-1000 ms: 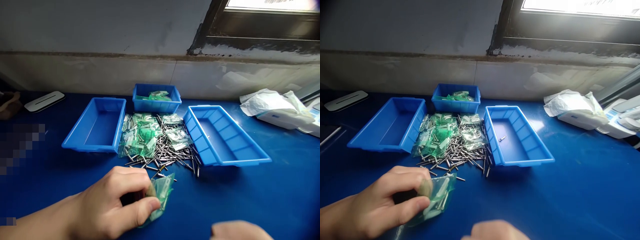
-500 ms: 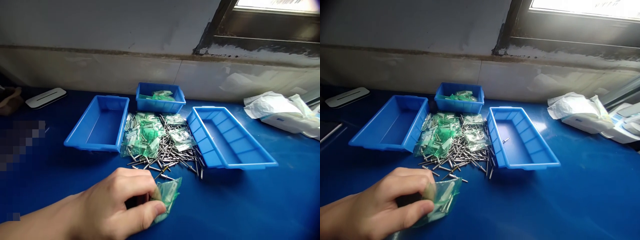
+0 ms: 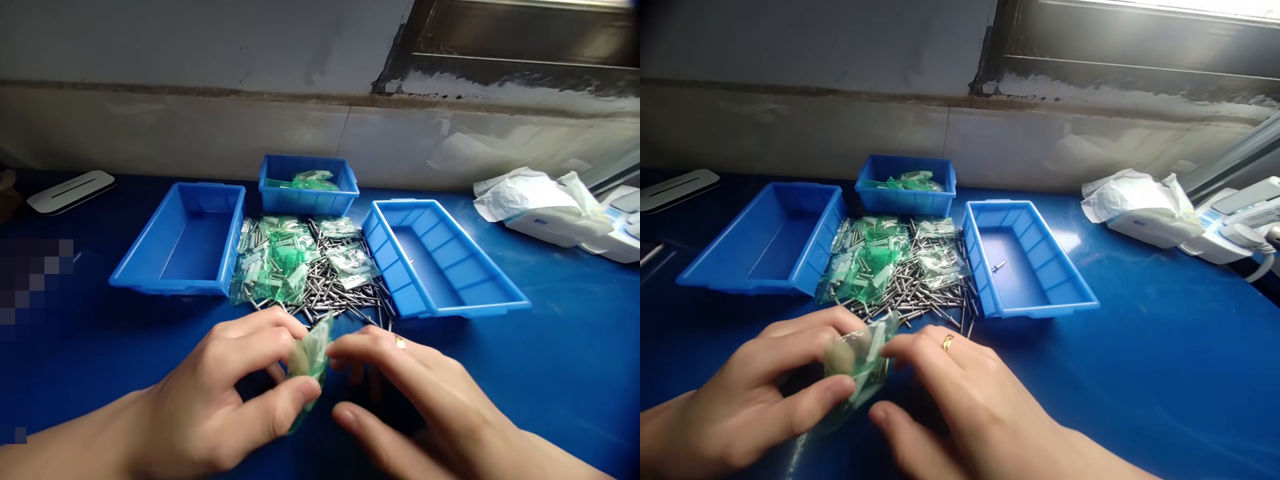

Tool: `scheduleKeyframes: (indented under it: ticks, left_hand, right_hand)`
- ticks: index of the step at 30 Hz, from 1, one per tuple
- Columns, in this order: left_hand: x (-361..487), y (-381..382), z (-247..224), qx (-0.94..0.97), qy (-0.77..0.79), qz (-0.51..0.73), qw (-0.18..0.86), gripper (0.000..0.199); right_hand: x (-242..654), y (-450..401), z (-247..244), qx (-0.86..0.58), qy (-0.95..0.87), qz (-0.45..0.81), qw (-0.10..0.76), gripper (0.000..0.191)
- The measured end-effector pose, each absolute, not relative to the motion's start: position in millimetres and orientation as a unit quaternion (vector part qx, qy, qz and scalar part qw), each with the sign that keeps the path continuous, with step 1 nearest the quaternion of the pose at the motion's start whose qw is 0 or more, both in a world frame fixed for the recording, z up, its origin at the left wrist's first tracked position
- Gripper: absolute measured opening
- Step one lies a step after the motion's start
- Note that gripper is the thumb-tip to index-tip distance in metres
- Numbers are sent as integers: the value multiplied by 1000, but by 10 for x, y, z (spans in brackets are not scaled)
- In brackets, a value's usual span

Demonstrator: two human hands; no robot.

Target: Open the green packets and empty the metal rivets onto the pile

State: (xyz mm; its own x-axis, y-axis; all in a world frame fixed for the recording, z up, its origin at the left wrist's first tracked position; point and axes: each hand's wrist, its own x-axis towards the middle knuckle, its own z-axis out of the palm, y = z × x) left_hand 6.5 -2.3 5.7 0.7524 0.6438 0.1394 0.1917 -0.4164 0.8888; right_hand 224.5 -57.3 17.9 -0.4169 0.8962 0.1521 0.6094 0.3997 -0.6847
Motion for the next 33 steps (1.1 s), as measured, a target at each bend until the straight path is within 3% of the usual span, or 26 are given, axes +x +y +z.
scheduleKeyframes:
  ticks: [4, 8, 11, 15, 19, 21, 27, 33]
  left_hand:
    - [51, -52, 70, 843, 228, 227, 431, 3]
    - [49, -75, 57, 867, 197, 210, 406, 20]
    - [80, -88, -5, 851, 216, 271, 394, 27]
    - [121, -77, -83, 761, 316, 332, 460, 34]
    - [129, -28, -56, 746, 335, 249, 519, 11]
    - [118, -12, -26, 777, 319, 224, 494, 13]
    - [80, -16, 14, 788, 328, 205, 479, 15]
    - [85, -9, 7, 786, 274, 237, 500, 12]
  right_hand:
    - [2296, -525, 135, -470, -765, 346, 275, 35]
    - [2300, -511, 110, -463, -750, 382, 279, 22]
    - [2304, -475, 88, -452, -753, 379, 292, 11]
    - [2313, -466, 78, -418, -746, 398, 330, 14]
    - [2331, -467, 67, -442, -731, 409, 320, 11]
    - [2347, -454, 39, -458, -725, 421, 296, 8]
    - [2367, -440, -29, -489, -699, 431, 294, 38]
    - [2351, -435, 0, -509, -679, 455, 271, 40]
